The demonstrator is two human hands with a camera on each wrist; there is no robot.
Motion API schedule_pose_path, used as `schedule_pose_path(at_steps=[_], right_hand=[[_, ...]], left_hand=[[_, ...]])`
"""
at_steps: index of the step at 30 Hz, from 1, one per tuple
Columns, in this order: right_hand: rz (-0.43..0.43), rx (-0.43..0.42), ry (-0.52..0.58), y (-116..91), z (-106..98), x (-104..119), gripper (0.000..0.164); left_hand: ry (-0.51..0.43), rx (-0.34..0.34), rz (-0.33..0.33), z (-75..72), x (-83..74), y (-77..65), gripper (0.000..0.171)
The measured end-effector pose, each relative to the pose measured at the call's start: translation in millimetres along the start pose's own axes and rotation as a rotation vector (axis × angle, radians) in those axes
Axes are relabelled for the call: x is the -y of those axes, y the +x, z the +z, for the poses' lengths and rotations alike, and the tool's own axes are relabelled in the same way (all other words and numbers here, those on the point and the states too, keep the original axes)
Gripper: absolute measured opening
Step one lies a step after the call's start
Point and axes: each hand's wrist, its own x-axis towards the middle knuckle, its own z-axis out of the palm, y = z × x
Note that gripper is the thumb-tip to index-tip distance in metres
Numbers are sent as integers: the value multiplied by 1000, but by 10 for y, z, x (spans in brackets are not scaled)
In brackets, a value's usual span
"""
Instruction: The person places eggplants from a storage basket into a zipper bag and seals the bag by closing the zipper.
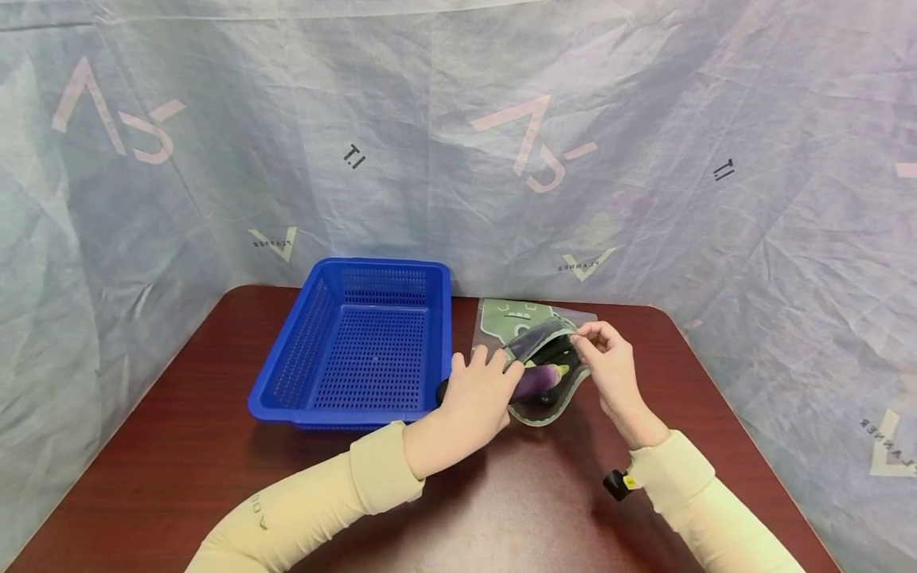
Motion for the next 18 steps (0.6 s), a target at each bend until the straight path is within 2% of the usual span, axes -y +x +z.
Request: schedule_pose_path(at_steps=[5,10,18], right_hand=[[0,0,-16,0,-6,-18,10],[2,-12,-30,-13,-13,-39,5],[17,-3,-48,-45,-25,-70,8]], left_hand=[[-18,12,-14,40,-92,33,59],[-13,51,-24,81,-194,55,60],[-27,139,-48,172,-384,69,59]])
